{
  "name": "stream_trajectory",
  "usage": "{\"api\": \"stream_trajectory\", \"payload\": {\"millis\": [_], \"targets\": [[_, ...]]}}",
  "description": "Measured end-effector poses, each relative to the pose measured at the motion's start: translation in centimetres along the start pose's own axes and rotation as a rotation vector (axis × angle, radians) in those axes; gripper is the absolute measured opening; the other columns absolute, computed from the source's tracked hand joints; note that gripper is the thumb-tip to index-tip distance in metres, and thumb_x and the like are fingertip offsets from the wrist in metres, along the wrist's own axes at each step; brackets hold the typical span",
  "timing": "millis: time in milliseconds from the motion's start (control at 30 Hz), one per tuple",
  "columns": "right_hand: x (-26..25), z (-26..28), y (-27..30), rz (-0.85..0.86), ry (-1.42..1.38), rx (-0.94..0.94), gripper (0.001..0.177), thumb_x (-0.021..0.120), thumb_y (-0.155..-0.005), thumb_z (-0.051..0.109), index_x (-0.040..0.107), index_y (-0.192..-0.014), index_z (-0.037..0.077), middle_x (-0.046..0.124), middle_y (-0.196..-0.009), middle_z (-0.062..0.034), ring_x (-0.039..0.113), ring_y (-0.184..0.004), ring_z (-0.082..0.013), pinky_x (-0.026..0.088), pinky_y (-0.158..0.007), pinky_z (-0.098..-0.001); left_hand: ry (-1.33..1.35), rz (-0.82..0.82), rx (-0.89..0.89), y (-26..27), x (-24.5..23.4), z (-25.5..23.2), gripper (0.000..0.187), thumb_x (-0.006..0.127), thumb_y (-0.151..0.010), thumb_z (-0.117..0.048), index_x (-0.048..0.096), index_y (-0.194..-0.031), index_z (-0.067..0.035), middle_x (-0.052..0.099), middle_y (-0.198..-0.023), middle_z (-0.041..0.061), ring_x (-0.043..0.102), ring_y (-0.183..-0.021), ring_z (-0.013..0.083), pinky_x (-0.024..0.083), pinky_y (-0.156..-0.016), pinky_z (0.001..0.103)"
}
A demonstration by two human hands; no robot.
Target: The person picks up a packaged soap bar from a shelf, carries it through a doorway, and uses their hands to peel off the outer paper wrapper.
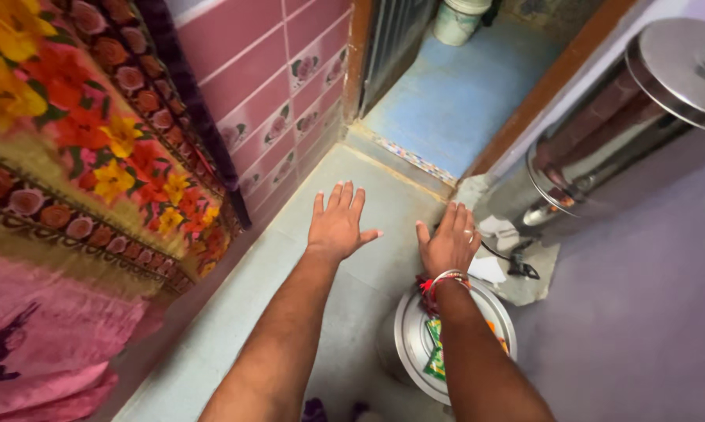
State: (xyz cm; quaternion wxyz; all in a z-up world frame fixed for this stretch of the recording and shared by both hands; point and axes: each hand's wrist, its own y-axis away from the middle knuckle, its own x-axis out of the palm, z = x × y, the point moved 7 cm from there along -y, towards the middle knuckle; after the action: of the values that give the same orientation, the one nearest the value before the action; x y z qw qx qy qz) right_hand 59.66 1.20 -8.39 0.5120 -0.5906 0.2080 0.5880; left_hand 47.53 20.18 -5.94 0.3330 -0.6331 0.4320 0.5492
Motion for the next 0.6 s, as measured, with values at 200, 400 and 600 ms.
{"api": "stream_trajectory", "payload": {"millis": [200,400,600], "targets": [[0.5,2.7,-5.9,0.031,-0.028,0.012,0.085,0.064,-0.090,0.054,0.040,-0.153,0.002,0.037,-0.160,-0.0170,0.029,-0.150,-0.0348,0.024,-0.116,-0.0582,0.021,-0.066,0.024,-6.1,-1.4,1.4,0.098,0.059,-0.086,-0.072,0.029,-0.157,-0.012,0.026,-0.165,0.012,0.017,-0.154,0.0288,0.017,-0.120,0.059],[1.5,2.8,-14.7,-0.090,0.026,-0.046,0.084,0.064,-0.093,0.054,0.041,-0.154,0.000,0.038,-0.161,-0.0181,0.029,-0.152,-0.0345,0.025,-0.118,-0.0591,-0.008,-0.170,0.147,-16.6,-3.6,0.2,0.097,0.061,-0.087,-0.070,0.030,-0.158,-0.012,0.028,-0.165,0.011,0.021,-0.153,0.0273,0.017,-0.121,0.060],[2.4,3.1,-27.6,-0.086,0.003,0.001,0.084,0.066,-0.093,0.053,0.040,-0.153,0.000,0.037,-0.161,-0.0194,0.028,-0.152,-0.0358,0.026,-0.117,-0.0596,0.028,-0.215,0.186,-29.2,-9.0,-0.6,0.092,0.062,-0.088,-0.068,0.031,-0.156,-0.014,0.028,-0.165,0.011,0.021,-0.153,0.0283,0.018,-0.122,0.058]]}}
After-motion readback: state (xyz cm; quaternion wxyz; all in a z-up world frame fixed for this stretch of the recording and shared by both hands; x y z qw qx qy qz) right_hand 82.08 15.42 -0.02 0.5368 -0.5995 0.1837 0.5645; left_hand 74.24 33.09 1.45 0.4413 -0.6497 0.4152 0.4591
